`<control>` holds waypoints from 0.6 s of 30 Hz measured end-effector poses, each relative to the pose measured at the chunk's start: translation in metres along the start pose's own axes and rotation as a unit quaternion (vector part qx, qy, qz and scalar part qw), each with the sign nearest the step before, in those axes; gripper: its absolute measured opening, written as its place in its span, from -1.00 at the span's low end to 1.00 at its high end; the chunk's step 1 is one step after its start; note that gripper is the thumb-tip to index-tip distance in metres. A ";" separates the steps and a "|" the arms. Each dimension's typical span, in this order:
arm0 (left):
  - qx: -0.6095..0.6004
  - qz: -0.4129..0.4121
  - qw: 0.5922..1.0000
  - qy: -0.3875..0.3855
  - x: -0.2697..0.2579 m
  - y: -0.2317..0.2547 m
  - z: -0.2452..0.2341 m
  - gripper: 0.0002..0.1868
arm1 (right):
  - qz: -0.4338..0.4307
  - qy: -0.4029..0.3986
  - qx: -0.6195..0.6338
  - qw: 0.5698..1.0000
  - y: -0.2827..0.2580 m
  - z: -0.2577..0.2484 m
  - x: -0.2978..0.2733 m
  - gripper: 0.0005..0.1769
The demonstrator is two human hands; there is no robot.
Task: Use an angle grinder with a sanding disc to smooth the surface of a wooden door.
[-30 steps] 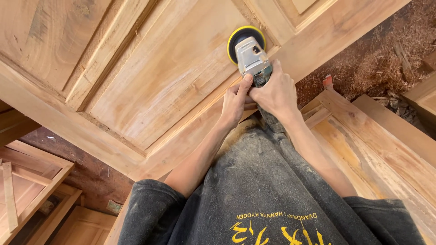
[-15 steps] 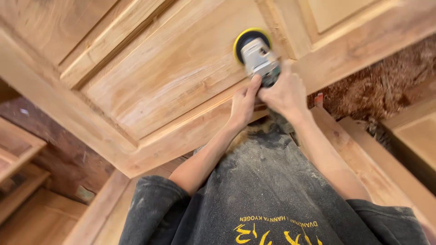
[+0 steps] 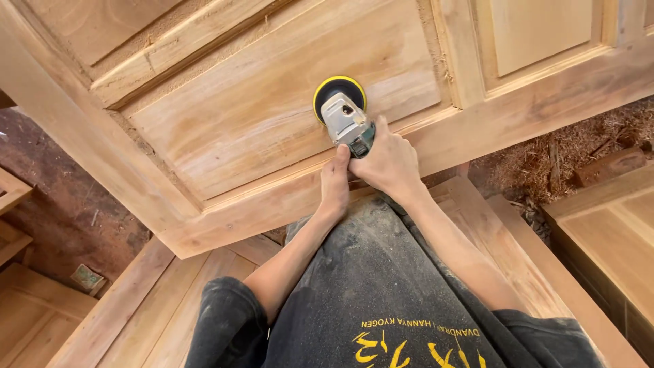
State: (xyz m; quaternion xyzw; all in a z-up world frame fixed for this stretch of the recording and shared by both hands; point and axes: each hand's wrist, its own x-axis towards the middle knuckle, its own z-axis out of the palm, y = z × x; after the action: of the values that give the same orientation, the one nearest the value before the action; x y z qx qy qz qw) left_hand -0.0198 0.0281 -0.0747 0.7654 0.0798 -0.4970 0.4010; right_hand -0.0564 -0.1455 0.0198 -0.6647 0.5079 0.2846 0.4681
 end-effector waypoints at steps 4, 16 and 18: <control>-0.019 0.034 0.998 -0.047 -0.012 0.083 0.040 -0.38 | 0.012 0.027 0.012 1.000 0.010 -0.021 0.015 -0.15; 0.063 0.009 0.995 -0.075 0.023 0.122 0.051 -0.21 | -0.009 0.146 0.064 0.987 -0.006 -0.054 0.034 -0.42; 0.088 0.023 0.994 -0.059 0.016 0.105 0.040 -0.21 | 0.014 0.080 0.074 0.994 -0.018 -0.049 0.023 -0.37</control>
State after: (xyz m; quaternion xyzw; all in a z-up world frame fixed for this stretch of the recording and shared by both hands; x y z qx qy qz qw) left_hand 0.0149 -0.0737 -0.0396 0.7684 -0.0057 -0.5372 0.3478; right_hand -0.0370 -0.1992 0.0257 -0.6420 0.5727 0.1984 0.4696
